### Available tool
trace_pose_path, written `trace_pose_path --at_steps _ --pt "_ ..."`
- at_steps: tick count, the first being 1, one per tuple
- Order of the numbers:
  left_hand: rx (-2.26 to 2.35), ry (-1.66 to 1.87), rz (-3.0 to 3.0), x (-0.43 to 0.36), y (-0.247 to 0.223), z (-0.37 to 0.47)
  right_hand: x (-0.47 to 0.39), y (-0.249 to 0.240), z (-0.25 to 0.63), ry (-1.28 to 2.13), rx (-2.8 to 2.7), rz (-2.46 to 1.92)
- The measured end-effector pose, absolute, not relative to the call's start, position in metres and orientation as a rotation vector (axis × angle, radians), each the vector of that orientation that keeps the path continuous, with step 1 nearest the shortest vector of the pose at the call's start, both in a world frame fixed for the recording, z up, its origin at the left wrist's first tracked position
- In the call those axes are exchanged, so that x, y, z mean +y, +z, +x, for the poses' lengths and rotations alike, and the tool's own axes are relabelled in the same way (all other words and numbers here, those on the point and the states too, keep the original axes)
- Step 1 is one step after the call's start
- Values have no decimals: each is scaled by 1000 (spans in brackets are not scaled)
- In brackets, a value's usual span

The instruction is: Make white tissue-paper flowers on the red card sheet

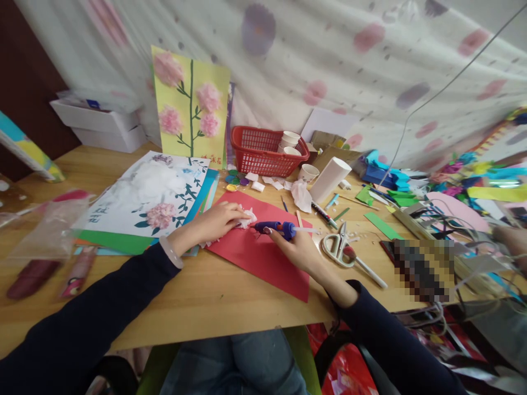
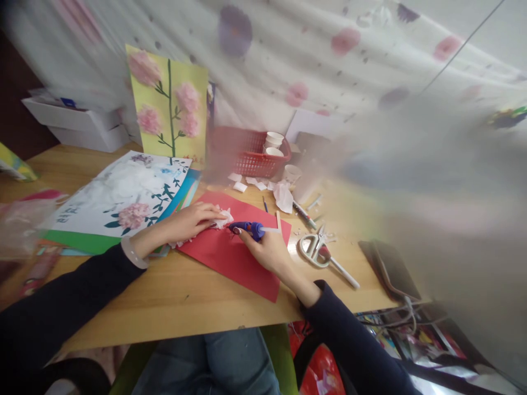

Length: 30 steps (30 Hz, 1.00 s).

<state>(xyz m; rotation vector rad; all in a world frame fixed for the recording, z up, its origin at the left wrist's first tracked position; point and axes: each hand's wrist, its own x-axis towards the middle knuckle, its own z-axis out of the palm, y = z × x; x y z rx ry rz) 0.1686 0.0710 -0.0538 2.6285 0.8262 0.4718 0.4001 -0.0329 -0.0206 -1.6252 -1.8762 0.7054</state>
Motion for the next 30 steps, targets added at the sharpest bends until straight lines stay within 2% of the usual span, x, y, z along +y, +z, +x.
trace_pose_path --at_steps 15,22,30 --pt "957 450 2578 67 -46 167 -34 -17 399 596 -1959 -1673" --pt "940 466 2564 68 -47 167 -32 -10 393 956 -1754 -1600" --pt "945 476 2558 72 -50 165 -33 -10 397 1059 -1773 -1594"
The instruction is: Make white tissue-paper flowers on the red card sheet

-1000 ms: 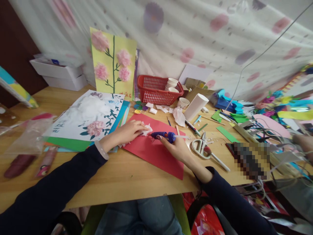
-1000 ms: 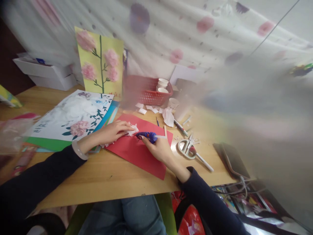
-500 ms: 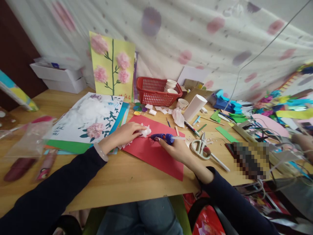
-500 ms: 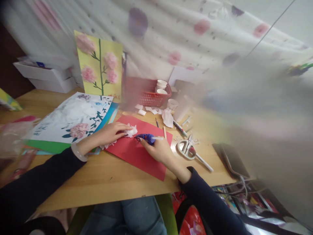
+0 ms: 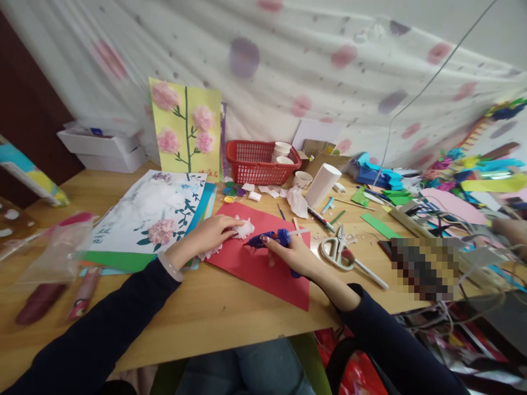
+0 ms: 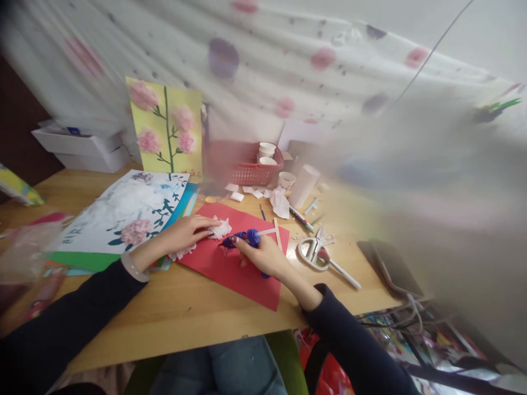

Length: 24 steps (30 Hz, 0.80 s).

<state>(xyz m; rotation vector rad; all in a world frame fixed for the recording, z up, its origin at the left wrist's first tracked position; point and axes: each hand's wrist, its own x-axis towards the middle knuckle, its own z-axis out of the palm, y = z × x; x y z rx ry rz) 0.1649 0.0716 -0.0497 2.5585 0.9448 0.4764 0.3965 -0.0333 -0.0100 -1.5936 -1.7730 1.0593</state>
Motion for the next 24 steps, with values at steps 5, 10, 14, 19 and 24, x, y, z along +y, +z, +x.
trace_pose_path --at_steps 5,10,14,19,24 --pt "914 497 2536 73 -50 163 -33 -9 394 1083 -1681 -1472" --pt "867 588 2527 75 -50 160 -33 -5 402 1047 -1600 -1498" --pt "881 662 2517 74 -47 156 -35 -5 413 1019 -1506 -1458" --pt "971 700 2488 72 -38 149 -40 -3 471 717 -1272 -1603" --pt "1025 760 2478 72 -30 145 -54 8 562 270 -1023 -2102"
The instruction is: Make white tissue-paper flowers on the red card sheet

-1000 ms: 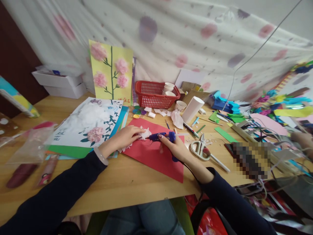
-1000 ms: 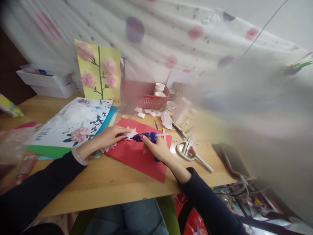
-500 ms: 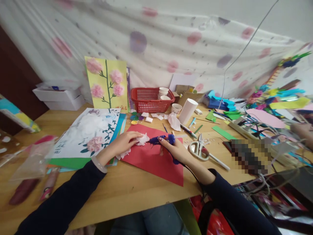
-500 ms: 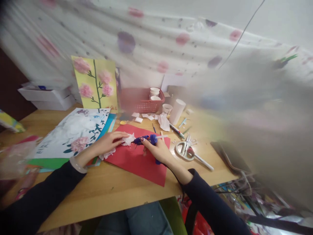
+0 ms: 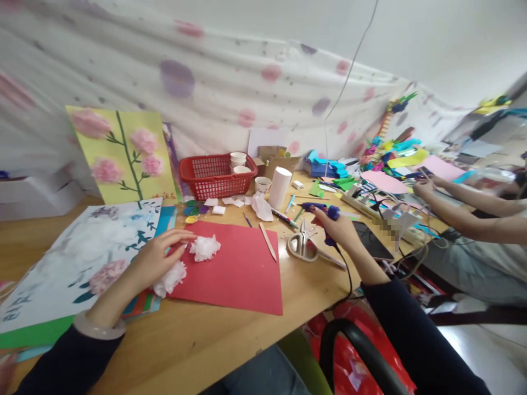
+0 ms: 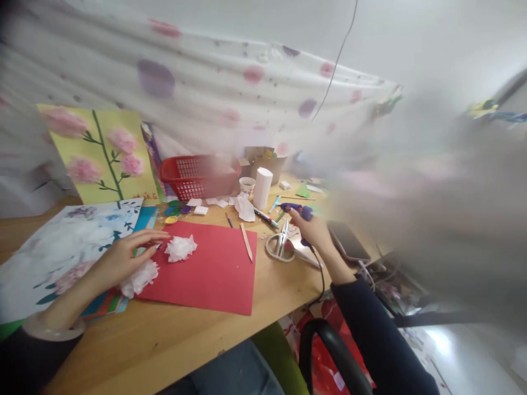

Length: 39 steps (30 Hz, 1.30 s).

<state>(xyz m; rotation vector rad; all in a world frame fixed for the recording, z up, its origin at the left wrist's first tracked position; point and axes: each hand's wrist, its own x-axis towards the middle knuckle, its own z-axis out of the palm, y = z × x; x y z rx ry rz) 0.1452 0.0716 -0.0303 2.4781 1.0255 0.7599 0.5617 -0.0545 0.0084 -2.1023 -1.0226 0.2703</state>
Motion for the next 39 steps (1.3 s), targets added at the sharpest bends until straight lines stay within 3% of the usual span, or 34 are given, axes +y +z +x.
trace_pose_path --at_steps 10,14,18,24,39 --pt "1084 808 2464 72 -30 143 -66 -12 609 73 -1085 -2488" --pt "1100 849 2441 74 -30 141 -102 6 582 -239 -1235 -2760" --pt "1130 885 2404 75 -27 140 -110 31 529 49 -1533 -2588" --pt "1168 939 2395 74 -26 135 -31 24 457 136 -2061 -2374" --pt "1117 888 2412 62 -33 146 35 -29 455 91 -2357 -2353"
